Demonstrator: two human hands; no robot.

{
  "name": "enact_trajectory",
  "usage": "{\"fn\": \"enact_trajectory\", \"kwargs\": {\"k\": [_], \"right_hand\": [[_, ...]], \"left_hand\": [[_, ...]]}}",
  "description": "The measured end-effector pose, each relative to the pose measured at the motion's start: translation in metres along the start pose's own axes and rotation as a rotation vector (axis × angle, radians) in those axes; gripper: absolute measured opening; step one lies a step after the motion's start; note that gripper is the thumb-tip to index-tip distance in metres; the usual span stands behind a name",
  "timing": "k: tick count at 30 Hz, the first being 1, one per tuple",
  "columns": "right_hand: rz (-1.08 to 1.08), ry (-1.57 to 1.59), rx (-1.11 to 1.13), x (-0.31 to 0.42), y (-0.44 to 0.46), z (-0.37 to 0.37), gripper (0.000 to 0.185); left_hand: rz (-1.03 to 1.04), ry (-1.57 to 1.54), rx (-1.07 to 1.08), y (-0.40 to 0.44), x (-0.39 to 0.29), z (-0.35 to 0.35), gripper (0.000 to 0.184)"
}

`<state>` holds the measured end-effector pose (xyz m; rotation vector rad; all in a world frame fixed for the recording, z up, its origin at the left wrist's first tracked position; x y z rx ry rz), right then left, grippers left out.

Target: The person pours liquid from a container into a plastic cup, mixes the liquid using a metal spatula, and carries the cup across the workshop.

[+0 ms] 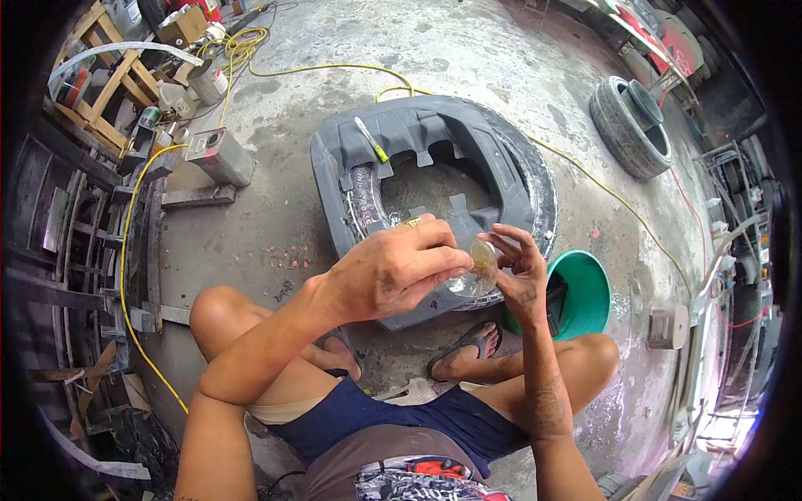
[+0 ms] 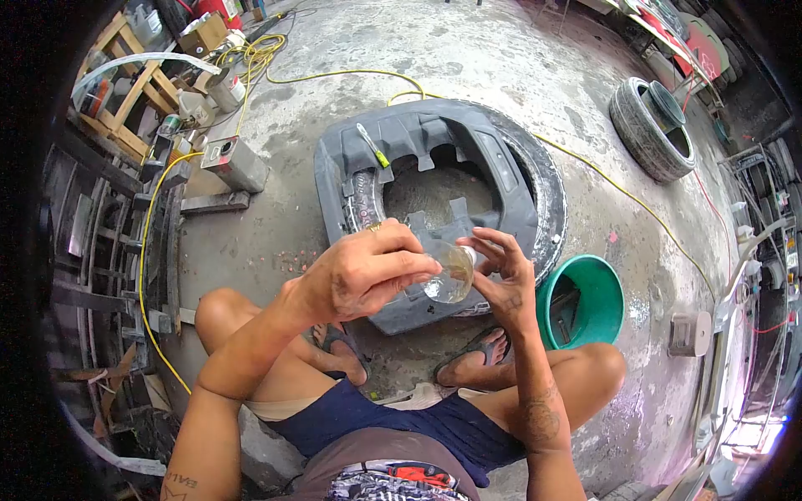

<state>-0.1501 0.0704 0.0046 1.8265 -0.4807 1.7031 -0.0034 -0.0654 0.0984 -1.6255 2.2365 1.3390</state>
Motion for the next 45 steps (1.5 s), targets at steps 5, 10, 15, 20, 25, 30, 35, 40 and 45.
{"fn": "enact_trajectory", "kwargs": {"k": [5,10,15,20,25,30,35,40,45], "right_hand": [[0.044,0.040,-0.026,-0.002,-0.001,0.000,0.057],[0.047,0.073,-0.027,-0.003,-0.003,0.000,0.058],[0.048,-0.001,-0.016,0.000,-0.003,-0.004,0.059],[-0.009,0.007,-0.083,0.002,-0.002,-0.012,0.060],[-0.024,0.022,-0.147,0.004,-0.002,-0.023,0.060],[-0.020,0.052,-0.142,0.005,-0.004,-0.018,0.061],[-0.070,0.006,-0.118,0.009,-0.005,-0.012,0.062],[-0.182,-0.147,-0.082,0.017,-0.005,-0.010,0.062],[-0.174,-0.087,-0.108,0.016,-0.007,-0.012,0.062]], "left_hand": [[-0.009,-0.031,0.005,-0.003,0.004,0.003,0.018],[-0.020,-0.032,-0.011,-0.002,0.006,0.000,0.022],[0.009,-0.007,0.009,-0.004,0.005,-0.003,0.022],[0.028,0.018,-0.024,0.000,-0.001,-0.022,0.023],[0.032,0.002,-0.064,0.003,-0.003,-0.032,0.024],[0.020,0.019,-0.109,0.000,0.001,-0.018,0.027],[0.027,0.076,-0.086,-0.002,0.000,0.001,0.024],[-0.006,-0.022,-0.084,-0.002,0.001,-0.001,0.021],[-0.037,-0.045,-0.151,-0.001,0.004,-0.004,0.020]]}}
Point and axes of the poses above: each hand's wrist, its own y-axis towards the middle knuckle, its own z-axis out of the palm, x = y × z, the point moved 7 cm from there along y, towards the middle knuckle, and after that the axes turned 5 degrees about y, right-handed, at the moved point
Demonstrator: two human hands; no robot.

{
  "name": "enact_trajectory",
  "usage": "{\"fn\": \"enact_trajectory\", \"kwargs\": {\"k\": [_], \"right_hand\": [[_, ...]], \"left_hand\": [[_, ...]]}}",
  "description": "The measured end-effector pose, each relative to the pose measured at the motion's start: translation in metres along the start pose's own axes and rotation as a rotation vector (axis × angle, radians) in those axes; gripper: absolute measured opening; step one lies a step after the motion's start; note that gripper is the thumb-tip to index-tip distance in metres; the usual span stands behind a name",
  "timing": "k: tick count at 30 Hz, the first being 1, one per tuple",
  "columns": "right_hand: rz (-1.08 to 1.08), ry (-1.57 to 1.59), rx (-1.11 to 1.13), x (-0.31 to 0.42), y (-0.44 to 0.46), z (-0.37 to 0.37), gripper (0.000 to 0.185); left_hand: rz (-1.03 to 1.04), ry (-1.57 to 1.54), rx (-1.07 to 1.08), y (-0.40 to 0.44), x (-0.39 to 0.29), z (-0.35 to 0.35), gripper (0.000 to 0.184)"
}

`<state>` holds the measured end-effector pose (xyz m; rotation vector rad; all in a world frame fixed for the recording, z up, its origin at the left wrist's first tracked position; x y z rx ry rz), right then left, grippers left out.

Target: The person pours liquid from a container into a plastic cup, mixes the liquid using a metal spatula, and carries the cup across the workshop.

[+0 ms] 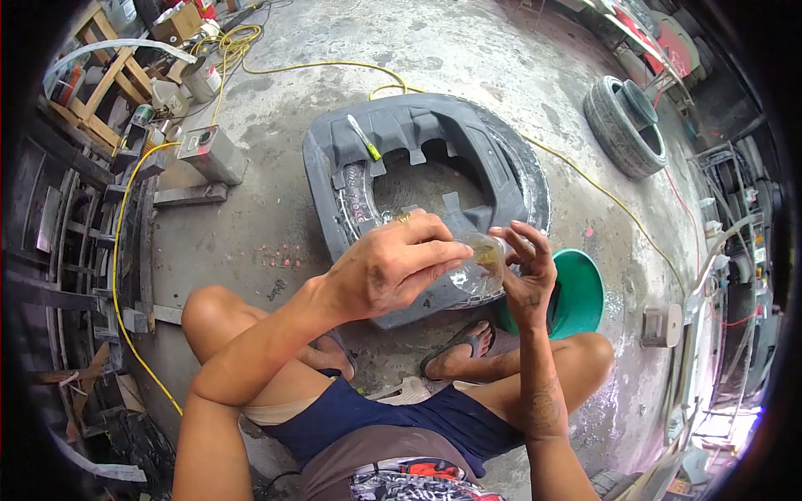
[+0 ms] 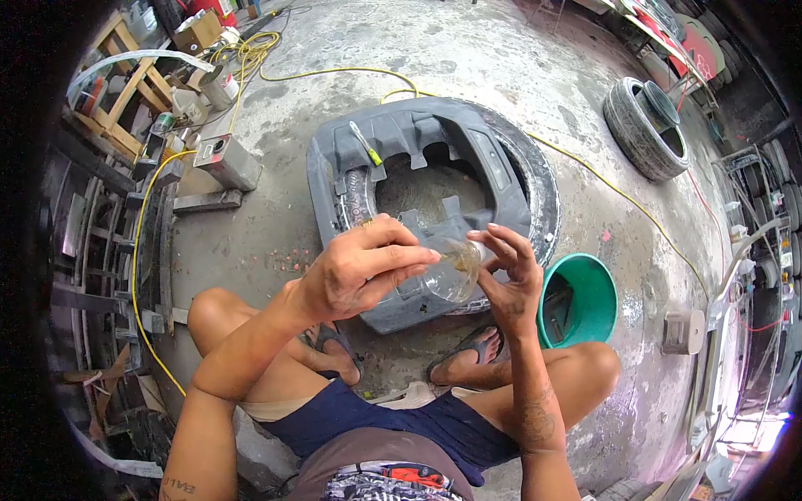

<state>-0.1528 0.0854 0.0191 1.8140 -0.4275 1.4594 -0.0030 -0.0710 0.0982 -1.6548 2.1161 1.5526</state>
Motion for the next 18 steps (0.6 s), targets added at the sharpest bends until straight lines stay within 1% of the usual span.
{"fn": "enact_trajectory", "kwargs": {"k": [3,6,8,10,12,15,18], "right_hand": [[-0.049,-0.062,0.025,0.005,-0.001,0.001,0.061],[0.002,-0.022,0.029,0.000,-0.002,0.002,0.062],[0.117,0.161,-0.030,-0.009,-0.003,0.000,0.063],[0.115,0.168,-0.003,-0.011,-0.003,0.002,0.065],[0.240,0.337,0.019,-0.015,-0.005,0.012,0.068],[0.252,0.408,0.078,-0.023,-0.007,0.023,0.069],[0.287,0.449,0.123,-0.030,-0.011,0.030,0.070]], "left_hand": [[0.001,-0.004,0.042,0.001,-0.002,0.001,0.020],[-0.016,-0.035,0.046,0.001,-0.001,-0.002,0.020],[-0.009,-0.012,0.010,0.001,-0.002,-0.004,0.020],[-0.017,-0.025,0.003,0.004,-0.004,-0.009,0.019],[-0.023,-0.041,0.000,0.006,-0.006,-0.015,0.019],[-0.059,-0.067,0.047,0.008,-0.003,-0.019,0.017],[-0.067,-0.011,0.120,0.005,0.000,-0.013,0.016]]}}
Point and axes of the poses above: each hand's wrist, its own y-axis towards the middle knuckle, its own z-axis out of the palm, x = y × z, the point moved 7 cm from there along y, towards the middle knuckle, and after that the axes turned 5 degrees about y, right-handed, at the moved point
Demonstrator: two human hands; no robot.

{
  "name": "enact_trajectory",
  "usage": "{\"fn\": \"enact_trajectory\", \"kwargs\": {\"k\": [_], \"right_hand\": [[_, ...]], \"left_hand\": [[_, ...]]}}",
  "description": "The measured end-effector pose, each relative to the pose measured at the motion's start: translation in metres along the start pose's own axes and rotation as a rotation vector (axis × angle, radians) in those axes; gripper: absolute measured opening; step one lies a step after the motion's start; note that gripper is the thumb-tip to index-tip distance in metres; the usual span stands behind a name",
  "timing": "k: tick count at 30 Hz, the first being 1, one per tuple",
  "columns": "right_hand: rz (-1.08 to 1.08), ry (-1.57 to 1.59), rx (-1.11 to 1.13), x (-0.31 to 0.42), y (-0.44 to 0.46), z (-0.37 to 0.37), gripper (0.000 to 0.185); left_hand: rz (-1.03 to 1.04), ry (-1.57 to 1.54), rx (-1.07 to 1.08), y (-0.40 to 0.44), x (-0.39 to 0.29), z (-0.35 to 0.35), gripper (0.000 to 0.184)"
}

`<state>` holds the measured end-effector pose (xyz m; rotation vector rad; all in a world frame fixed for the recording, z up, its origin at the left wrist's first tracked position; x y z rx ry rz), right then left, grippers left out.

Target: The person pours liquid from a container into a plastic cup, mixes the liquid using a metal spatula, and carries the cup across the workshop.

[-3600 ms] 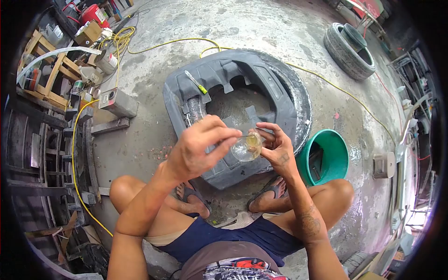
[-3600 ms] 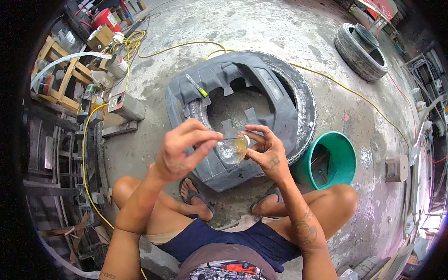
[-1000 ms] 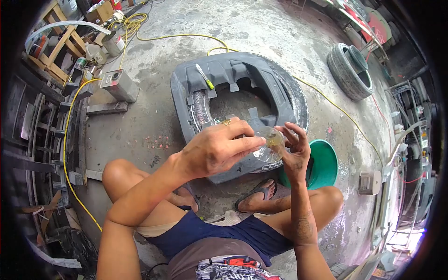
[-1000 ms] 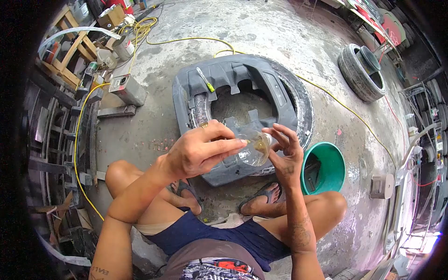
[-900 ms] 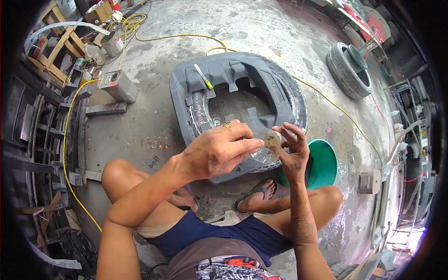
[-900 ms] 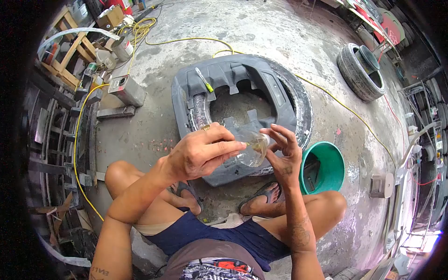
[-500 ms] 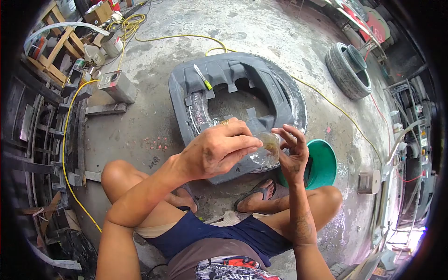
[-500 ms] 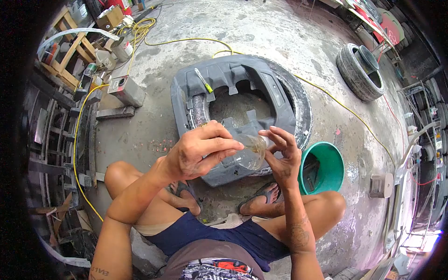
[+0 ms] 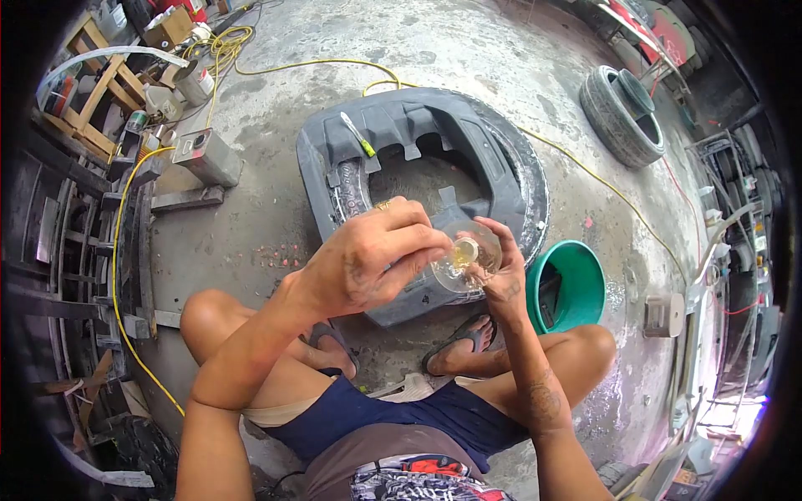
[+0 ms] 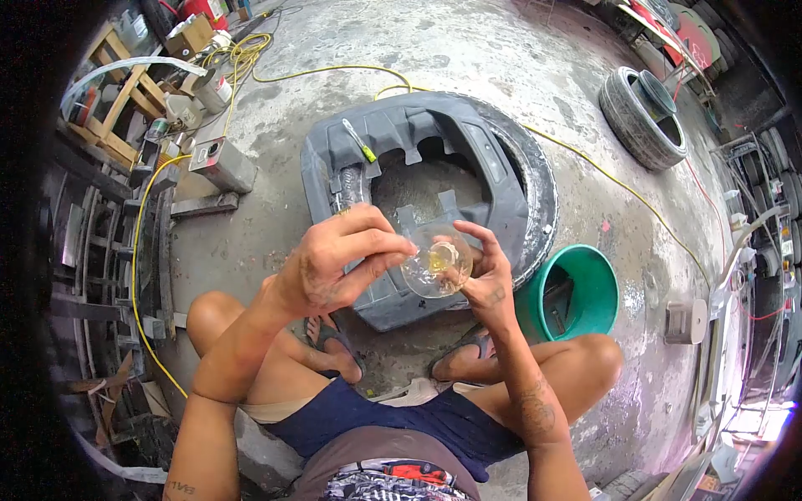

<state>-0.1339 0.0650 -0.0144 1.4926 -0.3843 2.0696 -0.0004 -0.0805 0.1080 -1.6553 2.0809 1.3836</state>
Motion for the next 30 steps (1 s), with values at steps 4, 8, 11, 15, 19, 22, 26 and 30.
{"fn": "enact_trajectory", "kwargs": {"k": [4,8,11,15,19,22,26,30], "right_hand": [[0.097,0.086,0.014,-0.021,-0.004,0.009,0.069],[0.283,0.133,0.063,-0.047,-0.012,0.020,0.068],[0.382,0.127,0.079,-0.050,-0.015,0.024,0.069],[0.387,0.104,0.098,-0.052,-0.017,0.027,0.069],[0.388,0.123,0.116,-0.054,-0.017,0.029,0.069],[0.381,0.132,0.138,-0.055,-0.018,0.028,0.069],[0.384,0.126,0.148,-0.053,-0.017,0.030,0.069],[0.381,0.106,0.177,-0.049,-0.018,0.033,0.070]], "left_hand": [[-0.034,-0.047,-0.012,0.000,0.005,-0.007,0.013],[-0.086,-0.020,0.161,-0.001,0.009,-0.006,0.013],[-0.123,-0.046,0.188,-0.003,0.011,-0.010,0.011],[-0.167,-0.060,0.273,-0.006,0.019,-0.004,0.010],[-0.141,-0.015,0.190,-0.006,0.024,-0.004,0.009],[-0.156,-0.069,0.207,-0.005,0.021,-0.010,0.009],[-0.186,-0.111,0.284,-0.009,0.025,-0.001,0.009],[-0.167,-0.038,0.244,-0.008,0.027,-0.003,0.008]]}}
Point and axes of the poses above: each hand's wrist, its own y-axis towards the middle knuckle, its own z-axis out of the palm, x = y × z, the point moved 7 cm from there along y, towards the middle knuckle, and after that the axes turned 5 degrees about y, right-handed, at the moved point
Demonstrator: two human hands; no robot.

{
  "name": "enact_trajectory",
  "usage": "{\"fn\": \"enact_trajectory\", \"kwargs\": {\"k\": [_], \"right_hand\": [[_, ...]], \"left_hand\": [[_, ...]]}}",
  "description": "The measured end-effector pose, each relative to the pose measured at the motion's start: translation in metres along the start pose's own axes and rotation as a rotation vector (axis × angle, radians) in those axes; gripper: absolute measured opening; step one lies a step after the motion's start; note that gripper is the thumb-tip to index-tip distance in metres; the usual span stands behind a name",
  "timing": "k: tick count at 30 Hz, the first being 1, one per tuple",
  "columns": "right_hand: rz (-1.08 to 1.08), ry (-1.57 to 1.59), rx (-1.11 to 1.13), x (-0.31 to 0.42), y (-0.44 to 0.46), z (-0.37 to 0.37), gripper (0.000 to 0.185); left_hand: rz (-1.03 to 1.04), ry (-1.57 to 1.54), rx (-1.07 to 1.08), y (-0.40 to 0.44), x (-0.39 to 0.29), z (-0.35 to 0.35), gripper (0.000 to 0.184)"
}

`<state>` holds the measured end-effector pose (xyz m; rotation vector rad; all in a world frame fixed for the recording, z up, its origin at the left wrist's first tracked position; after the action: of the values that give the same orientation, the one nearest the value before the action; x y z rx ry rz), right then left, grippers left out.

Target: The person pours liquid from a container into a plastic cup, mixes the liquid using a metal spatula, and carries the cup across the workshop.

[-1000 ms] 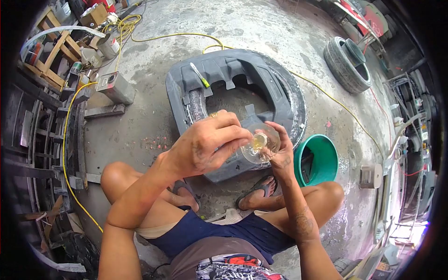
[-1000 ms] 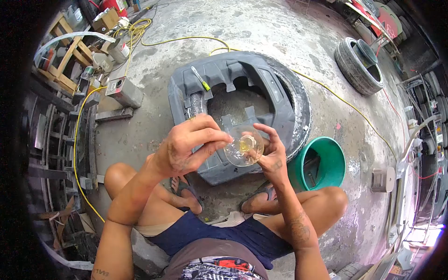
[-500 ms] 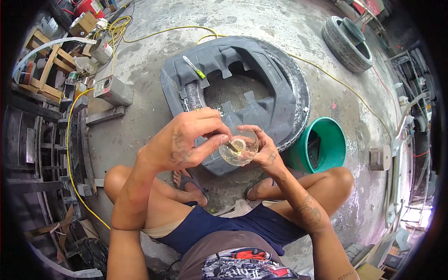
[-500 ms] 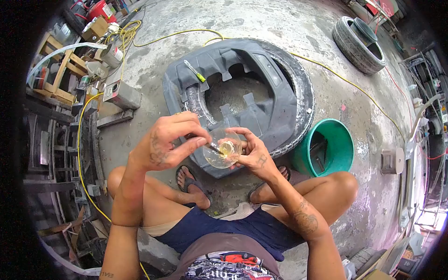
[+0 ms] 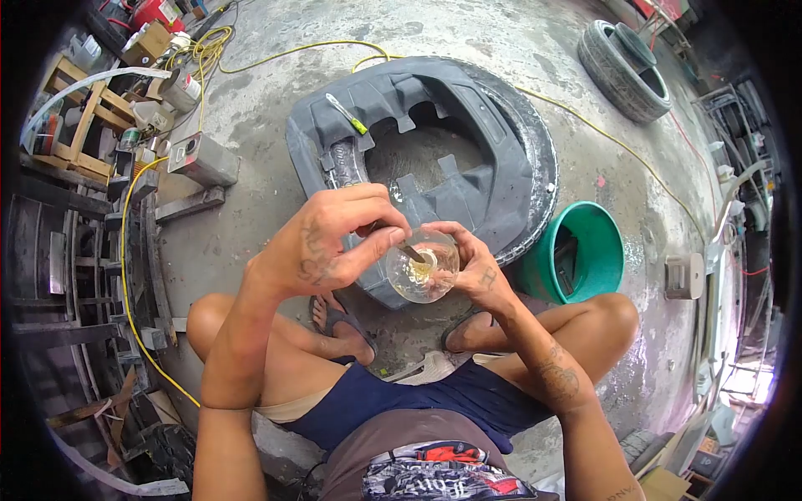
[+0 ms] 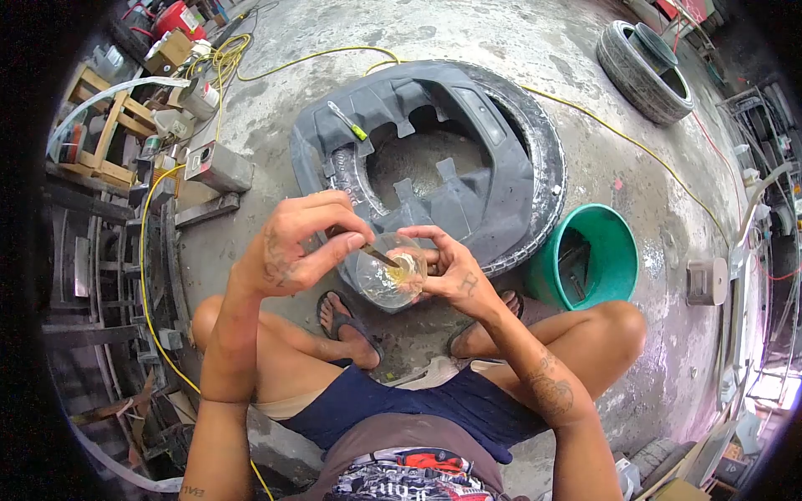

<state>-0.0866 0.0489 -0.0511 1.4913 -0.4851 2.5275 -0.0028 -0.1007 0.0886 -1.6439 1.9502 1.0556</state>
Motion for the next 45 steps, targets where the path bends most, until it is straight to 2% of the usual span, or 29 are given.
{"fn": "enact_trajectory", "kwargs": {"k": [3,5,11,35,39,45], "right_hand": [[0.018,0.006,0.009,-0.002,-0.001,0.000,0.071],[0.028,0.007,0.010,-0.004,-0.001,-0.001,0.071],[0.024,-0.014,0.037,-0.007,0.001,-0.001,0.070],[0.164,0.033,0.124,-0.011,-0.001,0.005,0.069],[0.202,0.020,0.180,-0.008,-0.003,0.011,0.074],[0.249,0.017,0.328,-0.007,-0.004,0.017,0.079]], "left_hand": [[0.007,-0.052,-0.016,0.000,-0.006,-0.004,0.006],[0.022,-0.035,0.046,0.000,-0.008,0.001,0.007],[0.103,0.054,-0.009,0.001,-0.011,0.008,0.010],[0.112,-0.006,0.118,-0.004,-0.012,0.015,0.009],[0.136,0.010,0.079,-0.003,-0.013,0.014,0.009],[0.157,-0.028,0.200,-0.006,-0.017,0.022,0.009]]}}
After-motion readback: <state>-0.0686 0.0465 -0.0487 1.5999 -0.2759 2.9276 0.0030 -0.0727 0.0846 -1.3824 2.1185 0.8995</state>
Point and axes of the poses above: each hand's wrist, its own y-axis towards the middle knuckle, its own z-axis out of the palm, x = y × z, the point moved 7 cm from there along y, towards the middle knuckle, and after that the axes turned 5 degrees about y, right-handed, at the moved point
